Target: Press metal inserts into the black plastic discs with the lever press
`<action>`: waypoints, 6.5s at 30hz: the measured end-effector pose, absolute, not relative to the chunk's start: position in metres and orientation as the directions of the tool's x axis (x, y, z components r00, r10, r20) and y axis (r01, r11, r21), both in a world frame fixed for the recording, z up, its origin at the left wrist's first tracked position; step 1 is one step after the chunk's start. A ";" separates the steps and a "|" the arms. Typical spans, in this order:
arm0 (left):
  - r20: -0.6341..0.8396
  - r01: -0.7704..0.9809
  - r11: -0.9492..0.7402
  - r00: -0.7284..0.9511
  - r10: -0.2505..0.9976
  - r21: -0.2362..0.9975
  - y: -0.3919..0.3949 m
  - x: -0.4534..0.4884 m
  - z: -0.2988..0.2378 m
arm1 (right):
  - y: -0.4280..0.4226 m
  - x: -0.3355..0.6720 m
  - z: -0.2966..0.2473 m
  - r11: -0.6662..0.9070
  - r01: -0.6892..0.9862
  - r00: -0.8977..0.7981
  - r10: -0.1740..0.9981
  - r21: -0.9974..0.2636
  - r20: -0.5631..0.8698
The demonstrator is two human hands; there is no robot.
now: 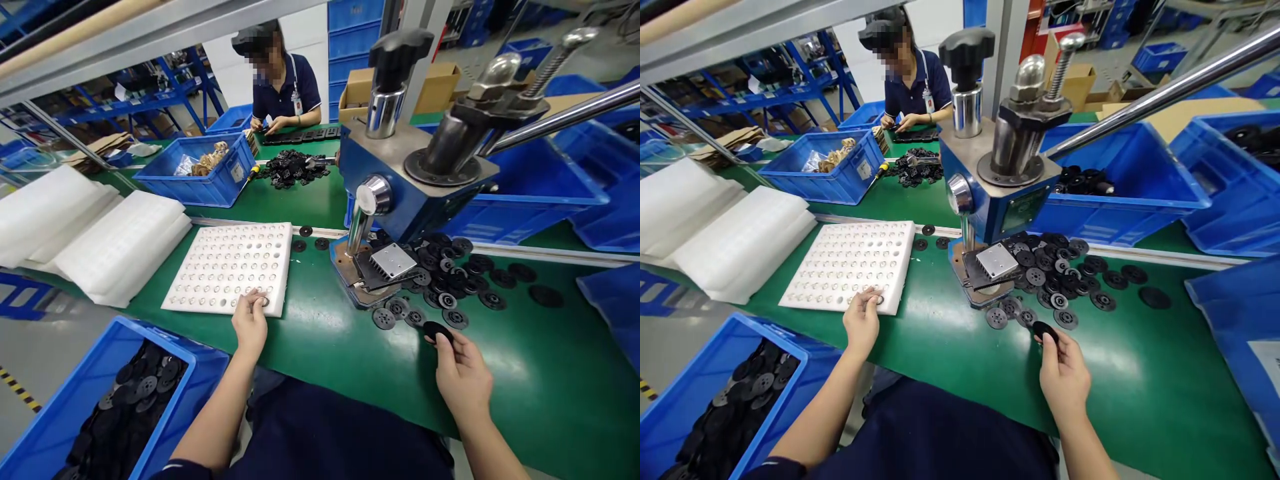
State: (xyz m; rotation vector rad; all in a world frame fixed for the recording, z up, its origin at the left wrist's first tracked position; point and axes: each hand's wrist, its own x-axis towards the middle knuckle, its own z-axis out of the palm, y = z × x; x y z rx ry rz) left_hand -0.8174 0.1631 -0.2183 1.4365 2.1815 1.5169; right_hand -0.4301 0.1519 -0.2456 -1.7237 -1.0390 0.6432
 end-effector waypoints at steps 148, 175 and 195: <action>0.331 0.255 -0.396 0.262 0.906 0.882 0.146 -0.704 -0.236 | 0.128 -0.537 -0.188 0.516 0.642 -0.279 0.846 -0.567 0.454; 0.268 0.354 -0.341 0.240 0.933 0.871 0.146 -0.702 -0.231 | 0.137 -0.532 -0.188 0.480 0.674 -0.304 0.873 -0.562 0.381; 0.209 0.182 -0.227 0.115 0.971 0.957 0.182 -0.725 -0.125 | 0.142 -0.488 -0.235 0.360 0.537 -0.030 0.912 -0.763 0.409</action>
